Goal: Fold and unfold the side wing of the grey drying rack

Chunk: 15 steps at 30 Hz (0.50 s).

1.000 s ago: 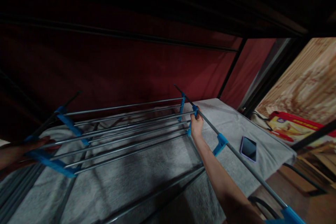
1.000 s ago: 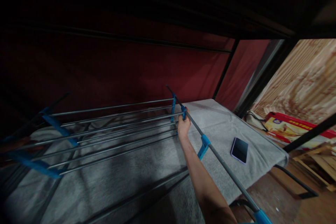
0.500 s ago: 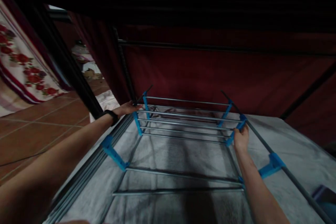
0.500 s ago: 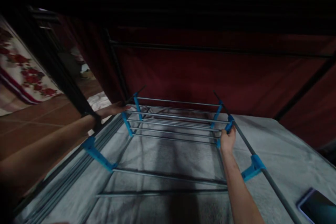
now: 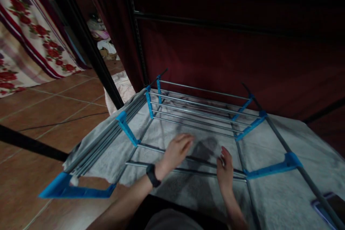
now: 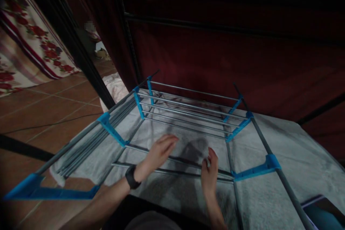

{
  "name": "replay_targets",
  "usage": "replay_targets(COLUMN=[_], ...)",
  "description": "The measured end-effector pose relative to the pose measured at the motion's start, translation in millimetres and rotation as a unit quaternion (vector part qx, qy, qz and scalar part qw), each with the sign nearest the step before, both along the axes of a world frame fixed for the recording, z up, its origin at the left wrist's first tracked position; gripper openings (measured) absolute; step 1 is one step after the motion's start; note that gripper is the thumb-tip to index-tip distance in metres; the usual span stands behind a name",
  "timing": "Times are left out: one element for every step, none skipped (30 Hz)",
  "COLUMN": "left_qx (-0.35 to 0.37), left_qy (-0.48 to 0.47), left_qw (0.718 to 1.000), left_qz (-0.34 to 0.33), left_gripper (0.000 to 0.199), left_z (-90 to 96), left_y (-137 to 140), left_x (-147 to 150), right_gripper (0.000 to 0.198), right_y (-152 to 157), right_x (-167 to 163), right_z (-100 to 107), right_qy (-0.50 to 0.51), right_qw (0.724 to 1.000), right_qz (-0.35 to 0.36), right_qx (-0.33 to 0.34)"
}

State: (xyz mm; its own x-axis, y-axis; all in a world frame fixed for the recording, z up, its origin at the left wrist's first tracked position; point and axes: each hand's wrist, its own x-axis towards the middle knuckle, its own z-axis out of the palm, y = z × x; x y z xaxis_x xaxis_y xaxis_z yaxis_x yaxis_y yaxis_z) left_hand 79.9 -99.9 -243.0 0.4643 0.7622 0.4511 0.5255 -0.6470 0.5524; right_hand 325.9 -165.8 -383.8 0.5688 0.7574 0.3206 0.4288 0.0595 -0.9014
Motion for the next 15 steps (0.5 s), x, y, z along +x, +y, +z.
replay_targets(left_qx=[-0.013, -0.029, -0.040, -0.046, -0.054, -0.059, -0.059, -0.055, -0.046, -0.033, -0.019, -0.003, 0.011, 0.025, 0.033], left_qy=[0.016, 0.040, 0.085, 0.135, 0.177, 0.209, 0.233, 0.248, 0.255, 0.258, 0.258, 0.254, 0.253, 0.246, 0.238], left_qw=[1.000, 0.999, 0.996, 0.990, 0.983, 0.976, 0.971, 0.967, 0.966, 0.965, 0.966, 0.967, 0.967, 0.968, 0.970], left_qz=[-0.009, -0.013, -0.007, 0.001, 0.003, 0.000, -0.005, -0.011, -0.016, -0.022, -0.027, -0.032, -0.041, -0.038, -0.038], left_gripper=[0.031, 0.026, 0.027, 0.031, 0.035, 0.037, 0.038, 0.038, 0.038, 0.039, 0.041, 0.043, 0.046, 0.047, 0.045], left_z=[-25.6, -48.9, -69.1, -85.4, -97.7, -106.0, -110.8, -112.8, -112.9, -112.0, -111.0, -110.7, -111.7, -114.2, -118.1], left_y=[-19.4, -34.7, -46.2, -54.2, -59.3, -61.9, -62.6, -61.9, -60.1, -57.4, -54.0, -50.1, -45.7, -41.1, -36.5], left_x=[-0.3, -3.2, -8.2, -14.6, -21.3, -27.6, -32.8, -36.6, -38.8, -39.7, -39.8, -39.6, -39.7, -40.5, -42.5], right_gripper=[0.049, 0.047, 0.047, 0.048, 0.048, 0.049, 0.049, 0.051, 0.053, 0.055, 0.058, 0.059, 0.060, 0.060, 0.060], right_y=[-15.7, -29.8, -41.9, -51.6, -58.9, -64.0, -67.2, -69.1, -69.8, -69.7, -69.0, -67.6, -65.8, -63.8, -62.1], right_x=[-9.0, -15.7, -20.5, -23.5, -25.3, -26.6, -27.8, -29.3, -31.2, -33.4, -35.8, -38.1, -39.9, -41.1, -41.6], right_z=[-9.0, -17.3, -24.9, -31.7, -37.6, -42.5, -46.1, -48.4, -49.3, -49.0, -47.6, -45.4, -42.5, -39.1, -35.2], right_qy=[-0.001, -0.004, -0.009, -0.013, -0.017, -0.021, -0.025, -0.031, -0.038, -0.047, -0.055, -0.061, -0.069, -0.077, -0.083], right_qw=[1.000, 0.999, 0.997, 0.995, 0.994, 0.993, 0.993, 0.993, 0.993, 0.992, 0.992, 0.991, 0.991, 0.990, 0.991], right_qz=[0.017, 0.039, 0.063, 0.085, 0.099, 0.106, 0.108, 0.107, 0.107, 0.109, 0.114, 0.116, 0.116, 0.115, 0.104], right_qx=[-0.014, -0.024, -0.031, -0.040, -0.046, -0.049, -0.049, -0.046, -0.040, -0.033, -0.026, -0.018, -0.006, 0.003, 0.008])
